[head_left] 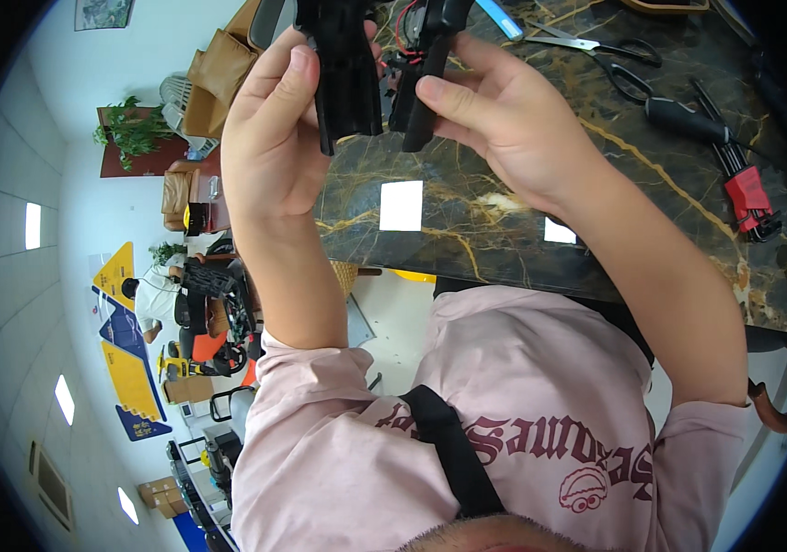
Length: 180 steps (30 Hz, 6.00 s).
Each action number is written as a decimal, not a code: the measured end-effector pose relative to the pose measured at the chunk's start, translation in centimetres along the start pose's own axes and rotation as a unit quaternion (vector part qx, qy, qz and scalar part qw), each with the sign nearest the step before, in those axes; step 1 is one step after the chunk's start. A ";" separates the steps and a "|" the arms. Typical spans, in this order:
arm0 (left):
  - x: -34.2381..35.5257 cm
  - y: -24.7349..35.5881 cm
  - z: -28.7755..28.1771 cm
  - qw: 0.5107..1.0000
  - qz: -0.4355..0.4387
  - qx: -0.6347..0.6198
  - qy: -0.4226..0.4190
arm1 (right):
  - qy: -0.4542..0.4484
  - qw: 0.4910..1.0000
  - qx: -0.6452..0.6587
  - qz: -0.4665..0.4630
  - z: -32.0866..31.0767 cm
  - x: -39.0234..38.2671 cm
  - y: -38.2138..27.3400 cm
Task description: The recorder disassembles a handheld power drill, inspects the motor and housing, and then reassembles the casing using a manual screwdriver.
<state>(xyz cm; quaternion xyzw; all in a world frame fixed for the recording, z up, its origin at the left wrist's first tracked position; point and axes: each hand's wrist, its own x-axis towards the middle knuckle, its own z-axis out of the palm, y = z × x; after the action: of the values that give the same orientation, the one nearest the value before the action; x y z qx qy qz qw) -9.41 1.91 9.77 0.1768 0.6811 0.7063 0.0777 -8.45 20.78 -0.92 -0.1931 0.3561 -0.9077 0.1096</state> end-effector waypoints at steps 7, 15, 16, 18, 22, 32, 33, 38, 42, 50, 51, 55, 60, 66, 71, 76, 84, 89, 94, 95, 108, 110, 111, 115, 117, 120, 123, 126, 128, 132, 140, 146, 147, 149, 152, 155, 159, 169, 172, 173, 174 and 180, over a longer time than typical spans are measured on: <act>-0.2 -1.2 -0.5 0.998 -0.021 -0.049 -0.027 | 0.010 1.000 -0.014 -0.014 0.1 0.0 0.4; -0.2 -2.2 0.1 0.998 0.021 -0.008 0.059 | 0.065 0.992 0.099 0.040 1.5 0.7 -0.6; -0.3 -2.2 0.0 0.998 0.021 -0.007 0.059 | 0.064 0.992 0.099 0.040 1.0 0.8 -0.2; -0.1 -2.6 -0.4 0.998 0.023 0.001 0.052 | -0.040 0.996 0.076 0.000 -0.1 1.0 0.8; 0.2 -3.6 -0.7 0.998 0.037 0.035 0.046 | -0.032 0.997 0.072 0.002 -0.3 1.0 0.8; -0.5 -3.4 0.7 0.995 0.031 0.003 0.093 | -0.022 0.995 0.088 -0.034 0.5 0.1 -0.3; -0.4 -3.3 0.5 0.996 0.021 -0.008 0.087 | -0.018 0.996 0.076 -0.032 0.5 0.1 -0.4; -0.4 -3.5 0.6 0.996 0.006 -0.008 0.090 | -0.004 0.998 0.062 0.001 0.4 0.3 -0.4; -0.4 -3.3 0.0 0.995 -0.012 -0.056 0.087 | 0.020 0.999 0.046 0.019 0.7 0.5 -0.4; -0.4 -3.3 -0.1 0.994 0.014 -0.040 0.101 | 0.009 0.998 0.059 0.017 0.6 0.7 -0.4; -0.5 -3.4 0.0 0.994 0.019 -0.018 0.110 | 0.022 0.999 0.042 0.027 0.8 0.6 -0.6; -0.6 -3.5 0.2 0.993 0.038 -0.008 0.109 | -0.020 0.997 0.073 -0.020 0.3 0.4 0.1; -0.8 -3.6 0.2 0.991 0.057 -0.004 0.122 | -0.017 0.998 0.059 -0.002 -0.2 1.0 0.6; -0.8 -3.7 0.4 0.991 0.095 0.028 0.095 | -0.026 0.997 0.068 0.005 -0.3 1.0 0.7; -0.6 -3.8 1.3 0.985 0.116 0.077 0.100 | -0.076 0.986 -0.017 -0.145 -1.7 1.7 2.6; -1.0 -3.8 0.9 0.986 0.103 0.075 0.107 | -0.005 1.000 0.021 0.009 0.8 0.4 -0.5; -1.3 -4.0 0.5 0.992 0.067 0.050 0.089 | -0.029 0.998 0.047 0.011 0.5 0.1 -0.7; -1.8 -3.6 0.4 0.996 0.018 0.001 0.083 | -0.022 1.000 -0.022 0.003 0.7 -0.4 -0.5; -1.8 -4.5 1.5 0.998 0.008 0.013 0.064 | 0.015 0.991 -0.109 -0.082 -0.1 0.0 2.4; -1.8 -4.6 1.6 0.997 0.005 0.007 0.070 | 0.021 0.989 -0.125 -0.071 -0.3 0.1 2.4; -2.4 -5.6 3.3 0.978 0.123 0.129 0.105 | -0.031 0.993 -0.111 -0.023 -0.3 0.0 0.1; -2.5 -6.0 3.0 0.970 0.146 0.152 0.124 | -0.045 0.992 -0.115 -0.018 -0.4 0.0 0.0; -2.5 -6.3 2.8 0.961 0.160 0.177 0.140 | -0.046 0.991 -0.124 -0.018 -0.4 0.0 -0.1; -2.9 -7.0 3.6 0.951 0.216 0.186 0.122 | -0.039 0.991 -0.120 -0.046 -0.2 0.1 0.1; -3.0 -6.9 4.0 0.946 0.210 0.224 0.106 | -0.022 0.991 -0.131 -0.032 0.0 0.1 -0.1; -2.8 -6.5 4.6 0.941 0.181 0.270 0.093 | 0.010 0.993 -0.107 -0.046 0.5 0.2 0.1; -2.3 -6.2 4.3 0.928 0.212 0.276 0.130 | 0.028 0.995 -0.087 -0.034 0.6 0.1 0.3; 0.4 -4.9 1.5 0.840 0.344 0.374 0.190 | 0.025 0.985 -0.164 -0.040 0.8 -0.2 0.3; 1.5 -2.2 0.8 0.796 0.393 0.418 0.192 | 0.021 0.961 -0.271 -0.047 0.9 -0.3 0.5; 3.3 2.5 0.8 0.844 0.245 0.469 -0.085 | 0.042 0.927 -0.355 -0.111 0.9 -0.7 0.9; 4.2 0.7 -3.5 0.908 0.052 0.372 -0.184 | 0.040 0.873 -0.481 -0.075 1.2 -1.0 0.4; 3.0 0.5 -3.3 0.890 0.112 0.417 -0.149 | 0.035 0.863 -0.499 -0.068 0.9 -1.0 0.5; 2.9 0.3 -3.4 0.890 0.110 0.416 -0.149 | 0.036 0.864 -0.499 -0.066 0.9 -1.1 0.7; 2.8 -0.1 -3.6 0.886 0.123 0.421 -0.151 | 0.041 0.843 -0.529 -0.086 0.8 -1.2 1.0; 1.9 0.2 -3.9 0.881 0.136 0.432 -0.139 | 0.036 0.842 -0.532 -0.083 1.3 -1.6 0.5; 1.3 0.0 -3.6 0.895 0.132 0.408 -0.121 | 0.031 0.830 -0.552 -0.078 1.5 -1.8 0.4; 0.9 0.7 -1.6 0.868 0.140 0.454 -0.141 | 0.040 0.805 -0.585 -0.085 1.5 -1.9 0.1; -1.5 -0.5 -1.2 0.900 0.152 0.396 -0.102 | -0.005 0.762 -0.630 -0.148 0.9 -1.5 -0.3; -2.3 -1.3 -1.1 0.909 0.153 0.382 -0.069 | -0.024 0.744 -0.654 -0.136 0.9 -1.4 -0.6; -2.6 -1.6 -1.1 0.917 0.150 0.365 -0.055 | -0.033 0.732 -0.669 -0.126 0.9 -1.4 -0.5; -2.8 -1.7 -1.1 0.917 0.150 0.365 -0.055 | -0.034 0.731 -0.670 -0.125 0.8 -1.3 -0.4; -3.7 -3.0 0.1 0.864 0.307 0.398 -0.038 | -0.026 0.677 -0.685 -0.267 -0.3 -0.7 0.2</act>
<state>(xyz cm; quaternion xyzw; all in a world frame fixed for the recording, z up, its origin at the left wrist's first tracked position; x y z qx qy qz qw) -6.34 0.89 6.28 0.4198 0.8119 0.3563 -0.1940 -7.90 21.05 -1.40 -0.3249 0.8087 -0.3947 -0.2909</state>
